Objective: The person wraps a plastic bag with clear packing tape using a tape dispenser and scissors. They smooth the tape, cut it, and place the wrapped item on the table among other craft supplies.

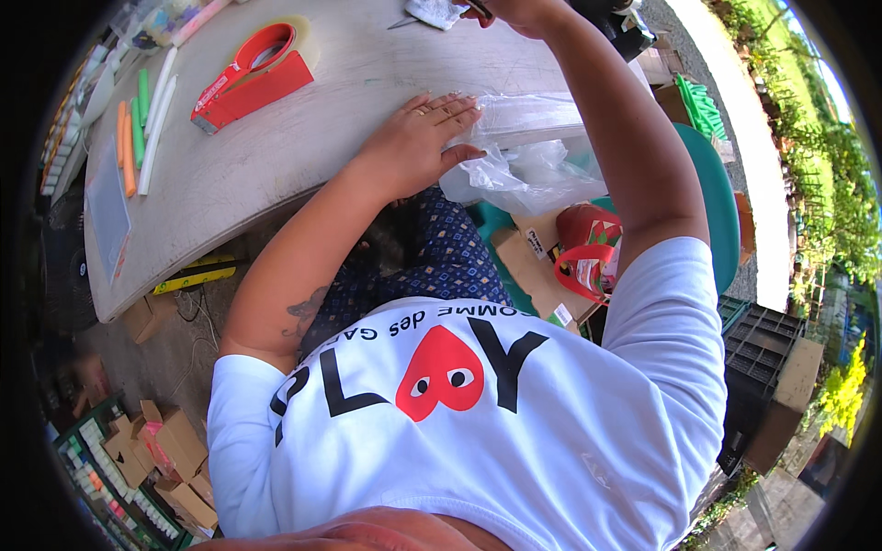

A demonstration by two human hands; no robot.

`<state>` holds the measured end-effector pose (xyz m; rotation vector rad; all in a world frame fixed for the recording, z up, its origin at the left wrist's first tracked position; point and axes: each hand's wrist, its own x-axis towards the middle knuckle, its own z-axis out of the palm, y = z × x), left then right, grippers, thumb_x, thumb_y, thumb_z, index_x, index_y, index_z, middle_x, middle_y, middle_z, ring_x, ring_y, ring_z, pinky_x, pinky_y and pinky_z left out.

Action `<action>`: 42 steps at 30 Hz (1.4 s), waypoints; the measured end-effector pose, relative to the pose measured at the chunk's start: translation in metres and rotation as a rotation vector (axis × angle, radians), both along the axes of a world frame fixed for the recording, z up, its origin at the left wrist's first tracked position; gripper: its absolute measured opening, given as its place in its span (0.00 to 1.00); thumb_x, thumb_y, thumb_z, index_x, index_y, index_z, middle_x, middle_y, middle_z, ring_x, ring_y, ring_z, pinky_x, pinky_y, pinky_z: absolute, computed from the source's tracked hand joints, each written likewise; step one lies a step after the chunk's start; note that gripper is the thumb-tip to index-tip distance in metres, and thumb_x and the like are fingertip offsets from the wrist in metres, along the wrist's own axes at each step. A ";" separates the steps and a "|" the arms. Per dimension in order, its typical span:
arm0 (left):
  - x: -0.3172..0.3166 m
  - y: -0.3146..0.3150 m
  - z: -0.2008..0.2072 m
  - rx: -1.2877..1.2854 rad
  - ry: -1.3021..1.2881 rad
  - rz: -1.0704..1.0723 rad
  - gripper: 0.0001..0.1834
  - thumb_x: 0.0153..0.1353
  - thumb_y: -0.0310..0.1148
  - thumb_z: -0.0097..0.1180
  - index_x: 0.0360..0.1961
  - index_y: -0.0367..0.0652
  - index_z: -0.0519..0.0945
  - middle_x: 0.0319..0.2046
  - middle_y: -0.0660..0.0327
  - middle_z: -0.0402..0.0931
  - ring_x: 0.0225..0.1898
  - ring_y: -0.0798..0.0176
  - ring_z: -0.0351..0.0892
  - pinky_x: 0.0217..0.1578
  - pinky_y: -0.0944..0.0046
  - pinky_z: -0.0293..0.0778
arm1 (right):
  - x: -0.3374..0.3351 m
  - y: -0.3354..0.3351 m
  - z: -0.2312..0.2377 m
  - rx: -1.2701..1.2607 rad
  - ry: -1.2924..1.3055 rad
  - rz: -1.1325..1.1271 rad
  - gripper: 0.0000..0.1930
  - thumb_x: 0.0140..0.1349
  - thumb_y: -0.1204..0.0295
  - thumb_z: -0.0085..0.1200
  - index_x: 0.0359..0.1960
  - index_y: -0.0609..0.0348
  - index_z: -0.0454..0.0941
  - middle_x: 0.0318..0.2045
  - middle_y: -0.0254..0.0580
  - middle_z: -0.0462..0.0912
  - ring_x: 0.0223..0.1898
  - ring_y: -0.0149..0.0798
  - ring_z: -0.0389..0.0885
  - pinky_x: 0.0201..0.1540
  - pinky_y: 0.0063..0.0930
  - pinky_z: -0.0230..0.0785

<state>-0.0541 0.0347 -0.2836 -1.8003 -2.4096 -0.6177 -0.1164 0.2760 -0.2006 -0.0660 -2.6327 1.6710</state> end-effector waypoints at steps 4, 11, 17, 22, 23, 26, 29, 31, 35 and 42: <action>-0.024 0.012 -0.003 -0.015 -0.005 0.040 0.26 0.67 0.50 0.41 0.63 0.52 0.68 0.65 0.66 0.62 0.68 0.59 0.56 0.68 0.54 0.47 | 0.117 0.032 0.023 -0.564 -0.045 -0.089 0.22 0.67 0.66 0.44 0.60 0.63 0.66 0.48 0.43 0.76 0.41 0.33 0.74 0.40 0.26 0.67; -0.065 0.042 -0.010 0.010 -0.127 0.077 0.23 0.66 0.42 0.48 0.63 0.59 0.68 0.65 0.67 0.61 0.69 0.57 0.53 0.68 0.56 0.45 | 0.232 0.022 0.005 -0.669 -0.145 -0.345 0.20 0.68 0.68 0.47 0.56 0.69 0.67 0.41 0.42 0.78 0.32 0.28 0.72 0.35 0.23 0.66; -0.086 0.061 0.004 -0.070 -0.229 0.036 0.20 0.62 0.38 0.54 0.57 0.57 0.73 0.64 0.64 0.63 0.69 0.58 0.55 0.68 0.56 0.47 | 0.227 0.001 0.007 -0.294 -0.247 -0.205 0.18 0.66 0.69 0.51 0.54 0.65 0.70 0.30 0.31 0.77 0.28 0.22 0.71 0.32 0.17 0.64; -0.105 0.077 0.003 0.005 -0.450 -0.255 0.07 0.52 0.39 0.62 0.28 0.48 0.83 0.57 0.51 0.69 0.64 0.53 0.61 0.66 0.39 0.39 | 0.212 0.018 0.028 0.231 -0.206 -0.251 0.12 0.64 0.73 0.54 0.47 0.62 0.72 0.31 0.32 0.76 0.32 0.23 0.72 0.38 0.20 0.67; -0.104 0.080 0.001 0.011 -0.432 -0.260 0.07 0.52 0.38 0.61 0.29 0.48 0.83 0.55 0.52 0.71 0.64 0.54 0.61 0.66 0.39 0.38 | 0.209 0.024 0.027 0.290 -0.173 -0.216 0.12 0.64 0.74 0.53 0.48 0.61 0.71 0.32 0.31 0.76 0.33 0.23 0.72 0.39 0.20 0.67; -0.106 0.084 -0.005 0.024 -0.368 -0.289 0.06 0.51 0.37 0.61 0.28 0.48 0.83 0.50 0.53 0.75 0.62 0.55 0.63 0.66 0.41 0.40 | 0.201 0.027 0.032 0.441 -0.192 -0.152 0.13 0.64 0.77 0.50 0.50 0.60 0.70 0.39 0.34 0.77 0.41 0.27 0.73 0.48 0.21 0.66; -0.108 0.086 -0.002 0.045 -0.358 -0.314 0.04 0.50 0.34 0.61 0.27 0.47 0.82 0.45 0.53 0.77 0.56 0.54 0.69 0.62 0.48 0.54 | 0.198 0.040 0.018 0.468 -0.203 -0.143 0.13 0.66 0.72 0.51 0.51 0.58 0.71 0.35 0.33 0.78 0.35 0.24 0.74 0.41 0.19 0.68; -0.109 0.082 0.004 0.078 -0.436 -0.260 0.04 0.50 0.32 0.61 0.26 0.45 0.81 0.41 0.52 0.77 0.51 0.52 0.72 0.56 0.53 0.63 | 0.187 0.042 0.019 0.347 -0.412 -0.157 0.14 0.67 0.67 0.50 0.52 0.57 0.73 0.32 0.31 0.79 0.31 0.22 0.74 0.35 0.17 0.68; -0.112 0.072 -0.001 0.264 -0.638 -0.127 0.05 0.53 0.27 0.59 0.32 0.41 0.78 0.32 0.59 0.77 0.39 0.62 0.75 0.43 0.64 0.70 | 0.154 0.049 0.011 0.482 -0.581 -0.125 0.17 0.68 0.59 0.47 0.51 0.55 0.76 0.28 0.28 0.79 0.24 0.19 0.72 0.25 0.16 0.67; -0.118 0.066 0.002 0.228 -0.967 -0.082 0.07 0.58 0.26 0.56 0.38 0.39 0.76 0.29 0.65 0.75 0.34 0.74 0.71 0.37 0.72 0.70 | 0.131 0.070 -0.004 0.425 -0.584 -0.009 0.18 0.68 0.59 0.47 0.48 0.60 0.77 0.28 0.31 0.79 0.28 0.21 0.74 0.29 0.17 0.70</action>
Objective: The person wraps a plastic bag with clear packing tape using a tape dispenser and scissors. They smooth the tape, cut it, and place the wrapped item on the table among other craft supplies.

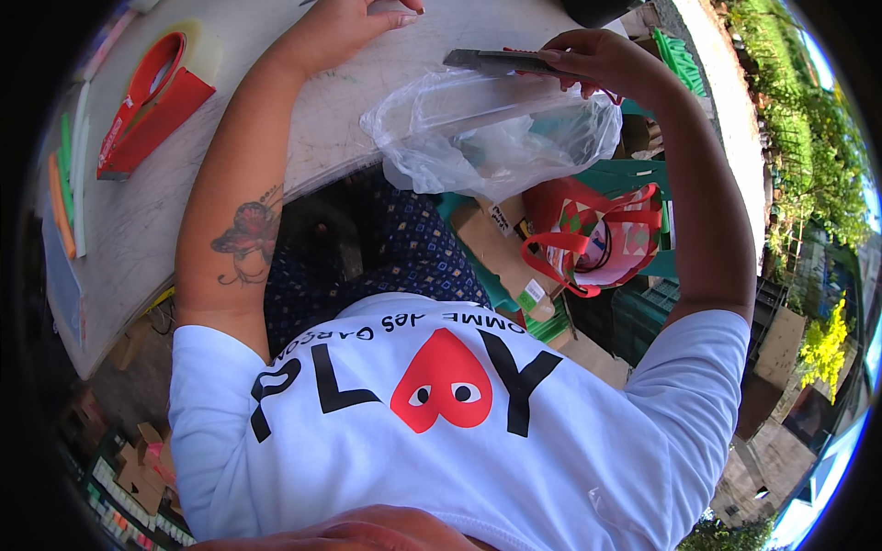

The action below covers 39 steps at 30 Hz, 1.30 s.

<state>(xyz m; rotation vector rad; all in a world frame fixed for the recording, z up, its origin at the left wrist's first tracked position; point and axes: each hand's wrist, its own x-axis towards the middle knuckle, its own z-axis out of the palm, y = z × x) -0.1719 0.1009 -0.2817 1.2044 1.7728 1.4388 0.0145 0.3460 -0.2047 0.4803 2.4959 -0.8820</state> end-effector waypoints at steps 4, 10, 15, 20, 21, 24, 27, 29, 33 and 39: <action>-0.001 -0.003 0.005 -0.010 0.015 -0.013 0.07 0.58 0.26 0.56 0.38 0.39 0.76 0.29 0.65 0.76 0.34 0.74 0.72 0.37 0.71 0.70 | -0.008 -0.007 0.003 0.013 -0.027 0.050 0.17 0.68 0.60 0.48 0.48 0.60 0.77 0.28 0.31 0.79 0.28 0.21 0.75 0.28 0.16 0.69; 0.001 -0.004 0.015 -0.086 0.072 -0.020 0.07 0.56 0.27 0.58 0.37 0.38 0.78 0.30 0.62 0.77 0.34 0.71 0.74 0.38 0.70 0.71 | -0.019 -0.009 0.005 0.023 -0.074 0.095 0.16 0.67 0.61 0.48 0.47 0.59 0.77 0.24 0.31 0.78 0.24 0.21 0.73 0.25 0.15 0.67; -0.001 -0.001 0.006 -0.020 0.163 -0.060 0.08 0.54 0.30 0.62 0.33 0.38 0.80 0.34 0.58 0.78 0.38 0.65 0.76 0.41 0.67 0.72 | -0.027 -0.009 -0.004 0.025 -0.040 0.108 0.16 0.68 0.60 0.48 0.46 0.59 0.77 0.23 0.31 0.78 0.22 0.20 0.71 0.24 0.15 0.66; 0.004 -0.001 0.010 -0.042 0.368 -0.131 0.08 0.52 0.33 0.65 0.31 0.41 0.81 0.44 0.51 0.76 0.49 0.56 0.73 0.50 0.63 0.68 | -0.020 0.002 -0.006 0.010 0.002 0.079 0.17 0.68 0.59 0.47 0.46 0.59 0.77 0.24 0.30 0.77 0.23 0.20 0.71 0.25 0.14 0.66; 0.005 -0.001 0.007 -0.015 0.388 -0.132 0.08 0.51 0.34 0.65 0.30 0.42 0.82 0.46 0.51 0.75 0.50 0.54 0.72 0.51 0.61 0.67 | -0.016 0.006 -0.006 0.019 0.009 0.073 0.17 0.68 0.58 0.47 0.47 0.59 0.77 0.24 0.30 0.77 0.23 0.20 0.71 0.26 0.14 0.66; 0.007 0.001 0.000 0.042 0.479 -0.140 0.08 0.50 0.35 0.65 0.29 0.44 0.82 0.50 0.50 0.72 0.53 0.51 0.69 0.55 0.58 0.64 | 0.008 0.008 0.006 -0.006 0.131 -0.046 0.19 0.67 0.55 0.48 0.48 0.56 0.77 0.26 0.30 0.79 0.25 0.21 0.73 0.28 0.17 0.69; 0.012 -0.001 0.002 0.022 0.617 -0.121 0.08 0.49 0.36 0.65 0.27 0.45 0.82 0.51 0.51 0.72 0.54 0.52 0.68 0.58 0.56 0.60 | 0.038 0.021 0.002 -0.123 0.270 -0.172 0.20 0.67 0.56 0.49 0.51 0.56 0.75 0.29 0.30 0.79 0.28 0.21 0.74 0.31 0.17 0.70; 0.016 -0.001 0.000 0.045 0.669 -0.120 0.07 0.49 0.37 0.64 0.27 0.46 0.82 0.49 0.52 0.72 0.54 0.53 0.68 0.58 0.55 0.57 | 0.056 0.025 0.004 -0.177 0.271 -0.233 0.20 0.66 0.58 0.51 0.53 0.58 0.73 0.30 0.29 0.80 0.29 0.20 0.75 0.32 0.17 0.70; 0.017 0.001 0.002 0.009 0.643 -0.146 0.06 0.49 0.36 0.63 0.27 0.47 0.81 0.44 0.57 0.73 0.52 0.54 0.68 0.57 0.55 0.57 | 0.084 -0.008 0.005 -0.215 0.415 -0.183 0.20 0.62 0.70 0.57 0.55 0.57 0.71 0.41 0.34 0.80 0.41 0.25 0.77 0.43 0.19 0.71; 0.019 0.004 0.002 0.002 0.608 -0.141 0.06 0.51 0.35 0.61 0.27 0.45 0.79 0.40 0.59 0.73 0.49 0.55 0.69 0.55 0.56 0.58 | 0.091 -0.052 -0.004 0.138 0.570 -0.147 0.17 0.56 0.75 0.61 0.49 0.52 0.79 0.43 0.36 0.79 0.44 0.32 0.79 0.47 0.25 0.72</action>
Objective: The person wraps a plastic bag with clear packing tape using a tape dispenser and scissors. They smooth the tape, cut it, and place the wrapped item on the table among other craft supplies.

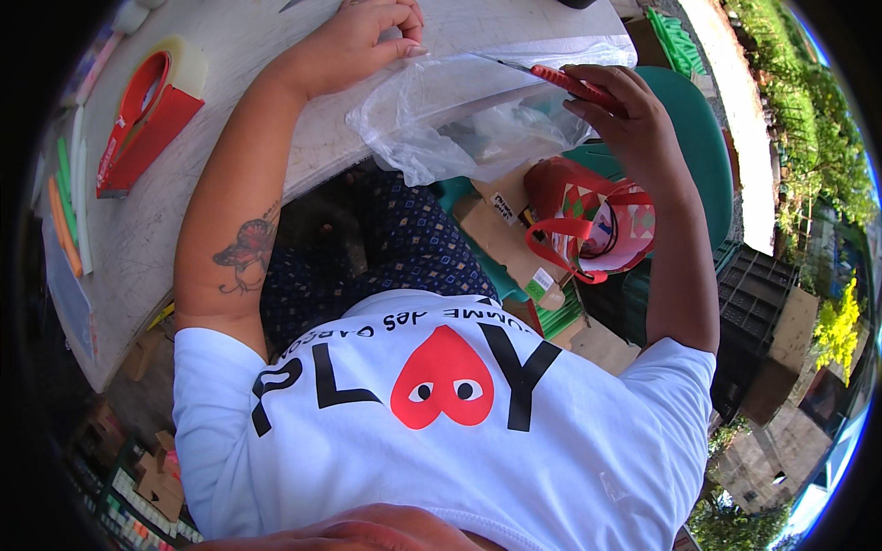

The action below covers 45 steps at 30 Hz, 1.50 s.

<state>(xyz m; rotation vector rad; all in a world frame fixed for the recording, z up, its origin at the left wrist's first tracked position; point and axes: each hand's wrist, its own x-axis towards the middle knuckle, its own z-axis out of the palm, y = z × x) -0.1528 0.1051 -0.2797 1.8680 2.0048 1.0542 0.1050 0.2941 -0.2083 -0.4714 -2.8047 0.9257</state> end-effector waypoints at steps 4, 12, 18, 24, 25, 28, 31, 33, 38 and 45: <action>0.003 -0.002 -0.001 0.062 0.040 -0.002 0.07 0.51 0.35 0.62 0.26 0.44 0.79 0.40 0.58 0.73 0.47 0.53 0.69 0.54 0.56 0.60 | -0.009 -0.010 -0.002 0.217 0.083 0.134 0.16 0.56 0.74 0.61 0.48 0.47 0.80 0.42 0.39 0.78 0.42 0.39 0.79 0.45 0.29 0.73; 0.000 0.003 -0.002 0.013 0.012 0.031 0.07 0.50 0.34 0.62 0.25 0.43 0.80 0.36 0.55 0.74 0.44 0.52 0.71 0.50 0.56 0.64 | -0.015 -0.044 -0.001 0.640 0.183 0.228 0.14 0.57 0.70 0.59 0.47 0.43 0.81 0.36 0.38 0.77 0.38 0.42 0.78 0.41 0.35 0.70; -0.002 0.006 -0.005 0.026 0.061 0.035 0.07 0.50 0.34 0.60 0.25 0.42 0.80 0.33 0.54 0.75 0.43 0.52 0.71 0.49 0.55 0.64 | -0.016 -0.057 0.003 0.690 0.168 0.203 0.14 0.58 0.70 0.58 0.47 0.42 0.80 0.35 0.37 0.77 0.37 0.41 0.78 0.42 0.35 0.69; 0.000 0.006 -0.007 0.013 0.063 0.062 0.08 0.51 0.35 0.60 0.26 0.42 0.80 0.35 0.54 0.75 0.45 0.51 0.70 0.51 0.55 0.62 | -0.020 -0.065 0.014 0.800 0.108 0.215 0.15 0.58 0.71 0.57 0.48 0.41 0.79 0.35 0.36 0.77 0.37 0.40 0.78 0.43 0.35 0.69; 0.000 0.006 -0.008 0.014 0.063 0.067 0.08 0.51 0.36 0.59 0.26 0.42 0.80 0.35 0.54 0.75 0.46 0.51 0.70 0.51 0.55 0.62 | -0.019 -0.068 0.016 0.822 0.098 0.213 0.16 0.57 0.71 0.57 0.49 0.40 0.79 0.35 0.36 0.76 0.37 0.40 0.78 0.43 0.35 0.69; -0.001 0.007 -0.009 -0.003 0.054 0.065 0.08 0.51 0.36 0.59 0.26 0.43 0.81 0.35 0.54 0.75 0.46 0.51 0.70 0.52 0.55 0.62 | -0.022 -0.078 0.017 0.849 0.075 0.198 0.16 0.57 0.72 0.58 0.48 0.42 0.80 0.35 0.36 0.77 0.37 0.40 0.78 0.43 0.34 0.69; -0.001 0.009 -0.010 -0.012 0.056 0.063 0.08 0.51 0.36 0.59 0.26 0.43 0.81 0.35 0.54 0.75 0.46 0.51 0.70 0.52 0.55 0.62 | -0.021 -0.082 0.019 0.838 0.044 0.178 0.16 0.57 0.71 0.59 0.48 0.43 0.80 0.35 0.37 0.77 0.36 0.40 0.78 0.43 0.34 0.69; 0.000 0.008 -0.011 0.000 0.064 0.069 0.08 0.51 0.36 0.59 0.25 0.43 0.81 0.35 0.54 0.75 0.46 0.51 0.70 0.53 0.55 0.61 | -0.019 -0.083 0.019 0.843 0.038 0.167 0.16 0.57 0.71 0.59 0.48 0.43 0.80 0.35 0.37 0.77 0.36 0.40 0.78 0.43 0.34 0.69; 0.000 0.009 -0.011 -0.005 0.086 0.066 0.08 0.51 0.37 0.59 0.26 0.43 0.81 0.35 0.54 0.75 0.46 0.51 0.70 0.53 0.55 0.61 | -0.019 -0.086 0.016 0.889 0.065 0.161 0.16 0.57 0.72 0.59 0.48 0.43 0.80 0.35 0.36 0.77 0.37 0.40 0.78 0.42 0.35 0.69; 0.001 0.008 -0.006 -0.028 0.074 0.068 0.09 0.51 0.37 0.59 0.26 0.43 0.81 0.35 0.54 0.76 0.46 0.51 0.70 0.53 0.54 0.61 | -0.018 -0.055 0.010 0.736 0.088 0.196 0.14 0.60 0.71 0.56 0.47 0.42 0.80 0.38 0.37 0.77 0.40 0.42 0.78 0.46 0.38 0.67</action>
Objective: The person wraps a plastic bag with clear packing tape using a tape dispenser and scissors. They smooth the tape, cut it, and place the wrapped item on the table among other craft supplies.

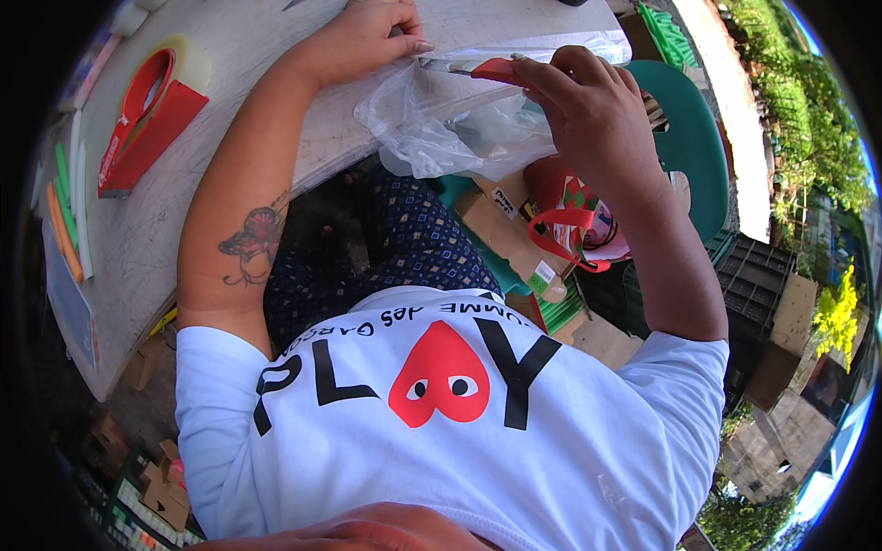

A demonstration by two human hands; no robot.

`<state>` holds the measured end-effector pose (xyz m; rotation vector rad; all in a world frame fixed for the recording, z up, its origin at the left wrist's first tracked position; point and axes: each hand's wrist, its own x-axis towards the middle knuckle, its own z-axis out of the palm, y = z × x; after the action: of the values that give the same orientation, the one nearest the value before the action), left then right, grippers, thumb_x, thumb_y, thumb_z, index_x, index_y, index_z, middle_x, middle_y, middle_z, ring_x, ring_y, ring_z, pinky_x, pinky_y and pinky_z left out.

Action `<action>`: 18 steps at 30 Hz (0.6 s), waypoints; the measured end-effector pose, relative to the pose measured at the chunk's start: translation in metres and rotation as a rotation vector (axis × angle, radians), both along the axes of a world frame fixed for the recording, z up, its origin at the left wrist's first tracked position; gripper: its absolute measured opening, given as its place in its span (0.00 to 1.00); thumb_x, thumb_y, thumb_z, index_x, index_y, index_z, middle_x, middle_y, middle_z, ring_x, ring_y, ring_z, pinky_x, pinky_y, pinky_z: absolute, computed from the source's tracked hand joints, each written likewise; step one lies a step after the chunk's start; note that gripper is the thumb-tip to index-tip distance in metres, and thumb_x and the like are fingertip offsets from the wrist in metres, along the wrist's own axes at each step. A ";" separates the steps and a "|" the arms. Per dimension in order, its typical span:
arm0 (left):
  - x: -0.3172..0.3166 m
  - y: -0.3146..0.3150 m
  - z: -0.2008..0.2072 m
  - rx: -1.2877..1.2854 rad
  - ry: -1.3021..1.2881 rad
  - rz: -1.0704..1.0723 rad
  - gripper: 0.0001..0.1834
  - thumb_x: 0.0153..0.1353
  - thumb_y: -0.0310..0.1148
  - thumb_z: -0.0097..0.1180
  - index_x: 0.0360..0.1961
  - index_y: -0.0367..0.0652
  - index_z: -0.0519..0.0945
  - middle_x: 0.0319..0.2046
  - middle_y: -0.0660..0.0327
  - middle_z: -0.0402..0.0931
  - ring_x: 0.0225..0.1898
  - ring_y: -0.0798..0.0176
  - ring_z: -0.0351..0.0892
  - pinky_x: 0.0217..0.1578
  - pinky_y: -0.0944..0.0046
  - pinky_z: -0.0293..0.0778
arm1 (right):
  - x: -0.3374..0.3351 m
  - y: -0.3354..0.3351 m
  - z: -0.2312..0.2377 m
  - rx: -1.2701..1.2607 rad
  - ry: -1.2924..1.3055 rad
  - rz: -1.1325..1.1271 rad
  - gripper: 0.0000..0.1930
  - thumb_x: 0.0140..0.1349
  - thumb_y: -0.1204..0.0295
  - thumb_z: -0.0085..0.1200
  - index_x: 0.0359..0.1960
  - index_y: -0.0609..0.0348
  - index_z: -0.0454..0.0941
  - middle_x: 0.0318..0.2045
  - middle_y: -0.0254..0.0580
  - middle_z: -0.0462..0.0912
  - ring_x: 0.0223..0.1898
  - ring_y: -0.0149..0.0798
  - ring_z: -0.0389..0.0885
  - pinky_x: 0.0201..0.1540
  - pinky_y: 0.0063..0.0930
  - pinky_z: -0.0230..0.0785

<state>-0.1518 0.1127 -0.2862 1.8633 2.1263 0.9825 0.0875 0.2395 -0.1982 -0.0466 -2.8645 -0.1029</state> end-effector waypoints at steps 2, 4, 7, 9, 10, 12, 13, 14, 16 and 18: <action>0.001 0.001 0.000 -0.001 -0.003 -0.002 0.08 0.51 0.36 0.59 0.26 0.43 0.81 0.35 0.54 0.76 0.46 0.51 0.70 0.53 0.54 0.61 | -0.005 0.010 -0.003 -0.032 0.008 0.052 0.13 0.60 0.71 0.56 0.47 0.43 0.80 0.38 0.38 0.78 0.40 0.43 0.78 0.45 0.38 0.68; -0.001 0.002 -0.002 0.010 -0.012 -0.003 0.08 0.51 0.36 0.59 0.26 0.43 0.81 0.35 0.54 0.76 0.46 0.51 0.70 0.53 0.54 0.61 | -0.012 0.017 -0.007 -0.094 0.003 0.084 0.14 0.59 0.71 0.57 0.47 0.43 0.80 0.38 0.39 0.78 0.39 0.43 0.78 0.43 0.37 0.69; -0.002 0.003 -0.004 0.015 -0.009 -0.019 0.08 0.50 0.36 0.59 0.25 0.43 0.81 0.35 0.54 0.76 0.46 0.51 0.70 0.53 0.55 0.61 | -0.022 0.033 -0.016 -0.213 -0.010 0.110 0.14 0.58 0.71 0.58 0.46 0.46 0.81 0.39 0.39 0.78 0.40 0.43 0.79 0.42 0.36 0.72; -0.003 0.002 -0.004 0.028 -0.005 -0.027 0.08 0.50 0.36 0.59 0.25 0.44 0.81 0.35 0.55 0.76 0.46 0.51 0.70 0.53 0.55 0.61 | -0.024 0.060 -0.024 -0.258 -0.002 0.139 0.13 0.57 0.72 0.59 0.46 0.48 0.81 0.40 0.40 0.78 0.40 0.43 0.79 0.43 0.35 0.74; -0.003 0.002 -0.004 0.040 -0.007 -0.026 0.08 0.50 0.37 0.59 0.25 0.44 0.81 0.34 0.55 0.76 0.46 0.51 0.70 0.53 0.55 0.61 | -0.026 0.070 -0.024 -0.223 -0.026 0.112 0.13 0.58 0.73 0.58 0.46 0.51 0.81 0.41 0.39 0.79 0.42 0.42 0.80 0.45 0.33 0.75; -0.003 0.003 -0.004 0.059 -0.011 -0.030 0.08 0.50 0.38 0.60 0.26 0.45 0.81 0.34 0.55 0.75 0.46 0.51 0.70 0.53 0.55 0.60 | -0.025 0.082 -0.021 -0.360 -0.062 0.145 0.15 0.59 0.75 0.57 0.49 0.53 0.79 0.41 0.38 0.79 0.42 0.39 0.79 0.46 0.30 0.73; -0.002 0.002 -0.005 0.063 -0.015 -0.031 0.08 0.50 0.38 0.61 0.26 0.45 0.81 0.34 0.56 0.75 0.47 0.51 0.70 0.53 0.55 0.60 | -0.028 0.082 -0.019 -0.432 -0.081 0.164 0.16 0.59 0.77 0.57 0.50 0.53 0.78 0.40 0.37 0.78 0.42 0.37 0.78 0.47 0.29 0.73; -0.002 0.002 -0.005 0.067 -0.019 -0.033 0.09 0.50 0.39 0.61 0.26 0.46 0.81 0.34 0.56 0.75 0.47 0.51 0.70 0.53 0.55 0.60 | -0.028 0.080 -0.016 -0.520 -0.073 0.129 0.13 0.60 0.71 0.57 0.48 0.54 0.80 0.37 0.37 0.80 0.39 0.35 0.80 0.43 0.27 0.76; -0.002 0.000 -0.004 0.059 -0.035 -0.032 0.09 0.50 0.39 0.62 0.26 0.46 0.81 0.35 0.56 0.75 0.47 0.51 0.69 0.54 0.54 0.59 | -0.021 0.060 0.002 -0.662 -0.243 -0.239 0.14 0.62 0.68 0.57 0.49 0.53 0.79 0.32 0.35 0.80 0.33 0.30 0.79 0.36 0.23 0.74; -0.001 0.000 -0.003 0.057 -0.035 -0.034 0.09 0.50 0.39 0.62 0.26 0.46 0.81 0.36 0.56 0.75 0.48 0.51 0.69 0.54 0.54 0.59 | -0.009 0.055 0.005 -0.840 -0.342 -0.453 0.18 0.64 0.62 0.54 0.53 0.54 0.76 0.24 0.32 0.78 0.22 0.21 0.73 0.24 0.17 0.68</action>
<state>-0.1527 0.1127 -0.2892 1.8863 2.0613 1.0714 0.0788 0.2950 -0.1932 -0.9062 -2.9288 1.0912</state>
